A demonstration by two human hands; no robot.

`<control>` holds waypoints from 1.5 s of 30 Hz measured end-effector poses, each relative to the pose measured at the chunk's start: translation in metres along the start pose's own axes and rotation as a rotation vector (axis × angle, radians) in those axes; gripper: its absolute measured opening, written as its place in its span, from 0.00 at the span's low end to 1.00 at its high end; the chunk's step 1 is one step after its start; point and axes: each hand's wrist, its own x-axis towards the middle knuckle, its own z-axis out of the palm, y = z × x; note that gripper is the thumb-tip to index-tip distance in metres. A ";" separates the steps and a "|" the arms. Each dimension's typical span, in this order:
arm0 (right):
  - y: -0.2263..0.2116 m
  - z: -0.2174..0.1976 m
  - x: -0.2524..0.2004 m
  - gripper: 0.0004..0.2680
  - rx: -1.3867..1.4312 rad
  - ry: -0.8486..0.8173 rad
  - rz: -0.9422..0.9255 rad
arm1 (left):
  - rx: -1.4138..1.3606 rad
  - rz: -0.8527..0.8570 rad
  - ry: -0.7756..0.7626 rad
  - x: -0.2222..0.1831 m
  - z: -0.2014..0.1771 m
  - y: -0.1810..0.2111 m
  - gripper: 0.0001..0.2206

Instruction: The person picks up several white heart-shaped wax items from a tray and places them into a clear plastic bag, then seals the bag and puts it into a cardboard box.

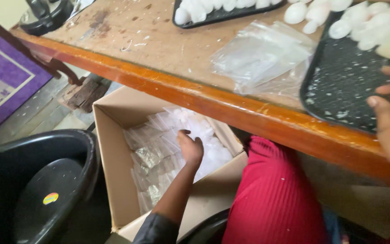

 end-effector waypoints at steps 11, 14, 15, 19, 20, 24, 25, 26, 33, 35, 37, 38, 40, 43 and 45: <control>-0.130 -0.049 -0.016 0.16 -0.395 0.063 -0.269 | -0.031 1.015 0.030 -0.024 -0.105 0.299 0.13; -0.120 -0.047 -0.016 0.16 -0.343 0.052 -0.258 | 0.126 0.964 -0.100 0.010 -0.071 0.315 0.20; -0.118 -0.046 -0.015 0.16 -0.336 0.044 -0.249 | 0.191 0.874 -0.198 0.023 -0.058 0.319 0.22; -0.124 -0.048 -0.014 0.17 -0.317 0.049 -0.241 | 0.362 0.911 -0.330 0.049 -0.019 0.322 0.22; -0.124 -0.048 -0.014 0.17 -0.306 0.050 -0.239 | 0.440 0.756 -0.348 0.052 -0.009 0.324 0.22; -0.127 -0.049 -0.014 0.16 -0.278 0.045 -0.227 | 0.530 0.522 -0.348 0.072 0.020 0.327 0.27; -0.128 -0.050 -0.014 0.16 -0.278 0.047 -0.226 | 0.529 0.524 -0.347 0.070 0.017 0.333 0.27; -0.128 -0.050 -0.014 0.16 -0.276 0.043 -0.221 | 0.428 0.385 -0.420 0.068 0.015 0.339 0.29; -0.129 -0.050 -0.014 0.15 -0.282 0.034 -0.214 | 0.254 0.283 -0.514 0.051 0.008 0.356 0.30; -0.128 -0.049 -0.014 0.15 -0.288 0.037 -0.219 | 0.308 0.366 -0.520 0.050 0.000 0.350 0.25; -0.127 -0.049 -0.013 0.14 -0.294 0.040 -0.223 | 0.363 0.450 -0.527 0.055 0.000 0.340 0.28; -0.127 -0.049 -0.013 0.14 -0.303 0.038 -0.222 | 0.353 0.476 -0.494 0.060 0.004 0.334 0.22; -0.126 -0.048 -0.014 0.14 -0.310 0.034 -0.218 | 0.345 0.499 -0.462 0.067 0.005 0.319 0.19; -0.127 -0.048 -0.013 0.14 -0.322 0.026 -0.212 | 0.176 0.641 -0.401 0.075 -0.004 0.307 0.12; -0.127 -0.049 -0.013 0.14 -0.320 0.023 -0.202 | 0.234 0.562 -0.193 0.077 -0.010 0.307 0.05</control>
